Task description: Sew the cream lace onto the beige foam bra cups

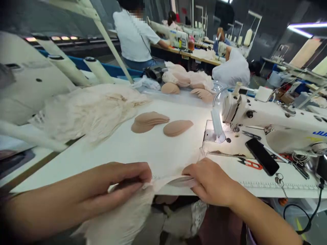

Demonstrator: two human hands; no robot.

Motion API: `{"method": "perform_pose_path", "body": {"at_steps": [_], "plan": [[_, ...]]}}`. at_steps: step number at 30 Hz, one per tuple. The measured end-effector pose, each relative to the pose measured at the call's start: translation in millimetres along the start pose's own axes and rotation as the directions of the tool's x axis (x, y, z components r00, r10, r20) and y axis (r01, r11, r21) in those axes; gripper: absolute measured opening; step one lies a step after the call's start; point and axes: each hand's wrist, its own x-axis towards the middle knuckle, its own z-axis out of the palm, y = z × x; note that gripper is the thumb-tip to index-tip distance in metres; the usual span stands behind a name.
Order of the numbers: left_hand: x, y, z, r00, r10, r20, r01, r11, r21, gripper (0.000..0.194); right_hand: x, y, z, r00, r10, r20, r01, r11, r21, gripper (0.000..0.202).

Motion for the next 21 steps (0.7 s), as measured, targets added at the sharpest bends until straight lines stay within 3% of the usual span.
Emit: {"method": "perform_pose_path", "body": {"at_steps": [3, 5, 7, 9, 11, 13, 15, 19, 21], "plan": [[-38, -31, 27.7, 0.977, -0.081, 0.198, 0.102, 0.990, -0.098, 0.025, -32, -29, 24, 0.969, 0.070, 0.235, -0.145, 0.938, 0.316, 0.015], [-50, -46, 63.1, 0.969, -0.118, 0.218, 0.133, 0.989, -0.056, 0.024, -50, -28, 58, 0.903, 0.174, 0.392, -0.319, 0.884, 0.342, 0.015], [-49, -55, 103.2, 0.967, -0.175, 0.187, 0.169, 0.984, 0.047, 0.030, -62, -10, 97, 0.839, 0.349, 0.417, -0.486, 0.825, 0.288, 0.021], [-40, -58, 139.7, 0.977, -0.150, 0.153, 0.140, 0.987, 0.075, 0.037, -67, 15, 131, 0.771, 0.472, 0.428, -0.604, 0.755, 0.254, 0.055], [-29, -58, 168.3, 0.984, -0.084, 0.158, 0.076, 0.995, 0.057, 0.045, -69, 34, 153, 0.729, 0.487, 0.481, -0.642, 0.731, 0.232, 0.077], [-19, -56, 189.5, 0.987, -0.062, 0.145, 0.049, 0.995, 0.090, 0.055, -71, 41, 165, 0.695, 0.459, 0.554, -0.647, 0.735, 0.203, 0.083], [-14, -53, 205.3, 0.990, -0.075, 0.119, 0.057, 0.988, 0.144, 0.058, -73, 38, 171, 0.690, 0.428, 0.583, -0.620, 0.766, 0.172, 0.075], [-7, -54, 226.9, 0.993, -0.095, 0.072, 0.075, 0.967, 0.245, 0.031, -69, 30, 170, 0.789, 0.414, 0.454, -0.528, 0.835, 0.156, 0.037], [3, -63, 230.7, 0.992, -0.113, 0.052, 0.094, 0.958, 0.271, 0.022, -60, 32, 163, 0.834, 0.380, 0.400, -0.460, 0.879, 0.125, 0.031]]}}
